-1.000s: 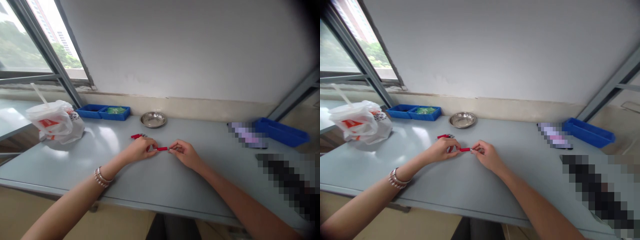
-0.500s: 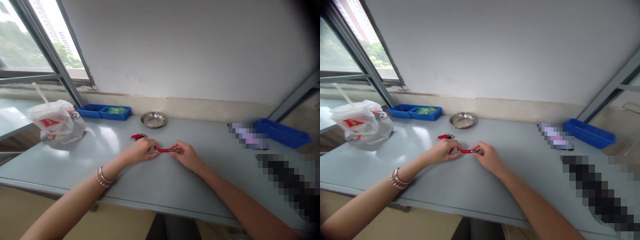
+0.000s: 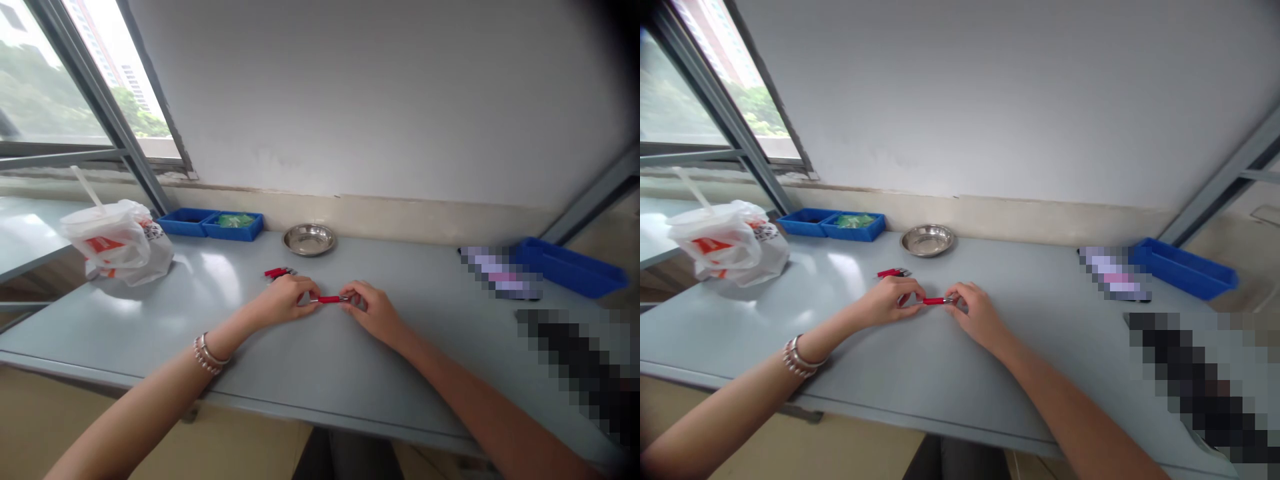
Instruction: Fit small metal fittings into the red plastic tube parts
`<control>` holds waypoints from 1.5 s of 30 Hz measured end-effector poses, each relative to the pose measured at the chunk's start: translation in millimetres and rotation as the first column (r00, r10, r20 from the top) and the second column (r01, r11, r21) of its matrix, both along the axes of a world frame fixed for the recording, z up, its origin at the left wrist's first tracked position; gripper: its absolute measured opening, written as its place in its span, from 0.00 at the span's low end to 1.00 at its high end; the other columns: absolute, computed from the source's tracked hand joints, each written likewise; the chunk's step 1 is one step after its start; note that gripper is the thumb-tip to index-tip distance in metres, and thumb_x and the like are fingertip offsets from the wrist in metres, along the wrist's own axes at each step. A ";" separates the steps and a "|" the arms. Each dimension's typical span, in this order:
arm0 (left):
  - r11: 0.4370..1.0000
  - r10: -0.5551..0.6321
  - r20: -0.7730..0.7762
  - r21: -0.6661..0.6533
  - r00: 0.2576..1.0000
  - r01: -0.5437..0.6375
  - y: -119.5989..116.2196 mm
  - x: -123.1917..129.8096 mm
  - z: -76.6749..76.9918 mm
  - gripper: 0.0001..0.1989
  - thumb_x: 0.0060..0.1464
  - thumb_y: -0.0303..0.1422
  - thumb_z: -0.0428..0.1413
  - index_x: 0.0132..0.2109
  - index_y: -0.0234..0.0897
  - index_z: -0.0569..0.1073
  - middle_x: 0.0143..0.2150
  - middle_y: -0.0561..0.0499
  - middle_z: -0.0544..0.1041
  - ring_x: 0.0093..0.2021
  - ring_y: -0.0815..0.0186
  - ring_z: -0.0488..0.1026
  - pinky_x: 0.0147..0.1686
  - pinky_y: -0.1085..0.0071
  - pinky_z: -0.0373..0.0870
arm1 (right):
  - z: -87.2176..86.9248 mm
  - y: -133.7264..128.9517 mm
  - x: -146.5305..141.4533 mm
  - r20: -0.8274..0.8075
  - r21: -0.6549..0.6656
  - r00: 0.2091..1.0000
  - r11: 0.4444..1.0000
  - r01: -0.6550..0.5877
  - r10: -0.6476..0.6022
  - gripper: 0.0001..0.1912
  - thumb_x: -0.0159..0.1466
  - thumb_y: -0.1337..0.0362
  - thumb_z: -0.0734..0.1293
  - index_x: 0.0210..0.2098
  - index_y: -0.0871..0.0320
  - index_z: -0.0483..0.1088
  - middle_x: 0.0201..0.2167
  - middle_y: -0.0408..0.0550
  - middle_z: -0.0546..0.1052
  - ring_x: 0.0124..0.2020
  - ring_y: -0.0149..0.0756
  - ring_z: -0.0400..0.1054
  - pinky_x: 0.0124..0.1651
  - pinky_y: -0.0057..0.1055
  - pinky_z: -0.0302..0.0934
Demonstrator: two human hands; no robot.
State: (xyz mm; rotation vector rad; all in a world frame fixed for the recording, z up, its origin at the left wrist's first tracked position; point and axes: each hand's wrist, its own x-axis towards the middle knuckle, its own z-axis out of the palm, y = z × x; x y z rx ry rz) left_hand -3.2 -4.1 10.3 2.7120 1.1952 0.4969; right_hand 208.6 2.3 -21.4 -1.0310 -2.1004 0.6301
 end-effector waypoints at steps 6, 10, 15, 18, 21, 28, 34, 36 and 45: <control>1.000 0.000 -0.004 0.000 1.000 0.000 0.1 0.7 0.5 0.08 0.51 0.34 0.51 0.36 0.35 0.70 0.30 0.52 0.72 0.27 0.71 0.65 0.29 0.75 0.59 | -0.2 0.8 2.0 0.068 0.021 0.997 0.999 -0.031 0.030 0.11 0.61 0.59 0.58 0.27 0.56 0.66 0.23 0.44 0.69 0.29 0.32 0.61 0.33 0.30 0.56; 1.000 -0.002 -0.005 0.006 1.000 0.002 -0.3 0.8 1.0 0.08 0.51 0.34 0.50 0.36 0.35 0.70 0.30 0.52 0.72 0.27 0.71 0.65 0.29 0.75 0.59 | -1.7 1.2 2.4 0.054 0.034 0.998 0.999 -0.014 0.012 0.05 0.58 0.62 0.61 0.31 0.56 0.67 0.27 0.44 0.70 0.31 0.33 0.63 0.36 0.31 0.57; 1.000 -0.009 0.001 0.004 1.000 0.009 0.4 -0.8 -0.6 0.08 0.51 0.34 0.50 0.36 0.35 0.70 0.30 0.52 0.72 0.27 0.71 0.65 0.29 0.75 0.59 | -0.2 1.3 3.1 0.090 0.078 0.994 0.995 -0.065 0.058 0.11 0.62 0.60 0.57 0.27 0.56 0.67 0.23 0.44 0.70 0.29 0.33 0.62 0.37 0.31 0.56; 1.000 0.002 -0.004 0.011 1.000 -0.002 0.7 -1.5 -1.9 0.08 0.51 0.34 0.50 0.36 0.35 0.70 0.30 0.52 0.72 0.27 0.71 0.65 0.29 0.75 0.59 | 0.2 1.4 3.3 0.083 0.056 0.996 0.998 -0.041 0.036 0.08 0.60 0.59 0.60 0.30 0.55 0.67 0.26 0.44 0.71 0.31 0.34 0.62 0.37 0.32 0.57; 1.000 -0.003 -0.013 0.013 1.000 0.003 -0.3 -0.2 -1.9 0.08 0.51 0.34 0.50 0.36 0.35 0.70 0.30 0.51 0.71 0.27 0.71 0.65 0.29 0.75 0.59 | -0.7 1.8 3.1 0.078 0.077 0.996 0.996 -0.052 0.046 0.08 0.60 0.60 0.59 0.29 0.56 0.67 0.26 0.45 0.70 0.31 0.34 0.62 0.36 0.31 0.57; 0.972 0.203 0.045 0.109 0.978 -0.207 8.1 -17.1 10.5 0.10 0.52 0.35 0.49 0.36 0.35 0.71 0.31 0.51 0.72 0.27 0.71 0.65 0.28 0.76 0.58 | -7.6 5.2 4.7 0.052 0.032 0.999 0.999 -0.006 0.005 0.09 0.57 0.61 0.62 0.38 0.56 0.65 0.29 0.45 0.69 0.32 0.34 0.62 0.37 0.32 0.58; 0.813 0.580 -0.106 0.135 0.808 -0.566 38.2 -79.9 12.1 0.12 0.50 0.39 0.49 0.35 0.36 0.72 0.35 0.47 0.72 0.29 0.67 0.66 0.29 0.72 0.58 | -8.5 5.9 5.9 0.063 0.009 0.998 1.000 0.016 -0.017 0.08 0.58 0.61 0.60 0.37 0.56 0.64 0.28 0.45 0.69 0.31 0.33 0.62 0.37 0.32 0.58; 0.774 0.633 -0.178 0.114 0.753 -0.623 44.2 -92.1 8.6 0.13 0.50 0.40 0.49 0.36 0.37 0.72 0.36 0.46 0.71 0.34 0.62 0.67 0.30 0.71 0.59 | -7.4 5.6 5.9 0.066 0.022 0.998 1.000 0.016 -0.017 0.08 0.58 0.61 0.60 0.36 0.56 0.64 0.28 0.44 0.69 0.30 0.32 0.62 0.37 0.31 0.58; 0.757 0.635 -0.232 -0.003 0.737 -0.653 45.5 -83.5 1.7 0.12 0.50 0.39 0.48 0.38 0.39 0.71 0.38 0.48 0.71 0.40 0.60 0.66 0.39 0.68 0.62 | -5.9 4.4 6.1 0.074 0.053 0.997 0.998 0.022 -0.026 0.08 0.59 0.62 0.59 0.36 0.57 0.65 0.28 0.45 0.69 0.31 0.32 0.63 0.37 0.31 0.58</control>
